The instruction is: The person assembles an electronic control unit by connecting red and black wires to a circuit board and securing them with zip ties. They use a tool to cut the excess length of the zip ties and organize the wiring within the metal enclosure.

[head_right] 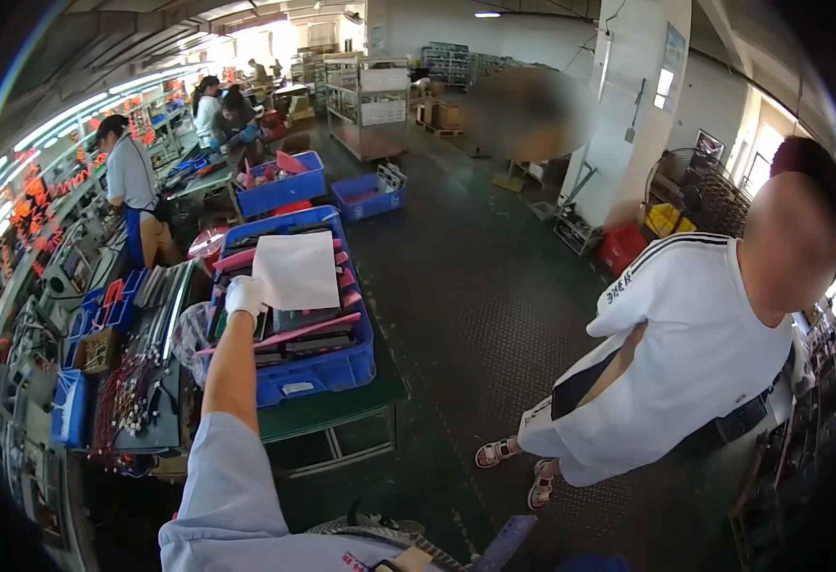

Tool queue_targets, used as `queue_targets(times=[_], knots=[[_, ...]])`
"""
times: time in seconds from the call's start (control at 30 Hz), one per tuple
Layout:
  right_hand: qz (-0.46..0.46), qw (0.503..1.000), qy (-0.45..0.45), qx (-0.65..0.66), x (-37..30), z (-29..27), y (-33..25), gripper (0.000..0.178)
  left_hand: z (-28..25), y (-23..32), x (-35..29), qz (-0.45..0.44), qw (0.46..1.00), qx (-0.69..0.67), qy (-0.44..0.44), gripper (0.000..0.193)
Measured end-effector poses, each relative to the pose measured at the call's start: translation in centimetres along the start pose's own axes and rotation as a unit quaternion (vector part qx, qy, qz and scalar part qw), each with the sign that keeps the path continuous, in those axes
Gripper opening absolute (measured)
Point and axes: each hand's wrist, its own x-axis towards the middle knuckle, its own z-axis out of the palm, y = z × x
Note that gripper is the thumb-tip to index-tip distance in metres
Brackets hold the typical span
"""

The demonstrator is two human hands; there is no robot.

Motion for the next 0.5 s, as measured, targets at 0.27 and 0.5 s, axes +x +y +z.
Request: queue_targets(times=[0.27, 0.5], knots=[[0.007, 1.000, -0.003, 0.008, -0.5, 0.3, 1.8, 0.088, -4.9, 1.1, -6.2, 0.142, 0.924, 0.255, 0.247, 0.066], [-0.096, 0.995, 0.012, 0.007, 0.2, 1.2, 5.1, 0.084, -0.8, 21.1, -39.7, 0.516, 0.639, -0.188, -0.539, 0.018]])
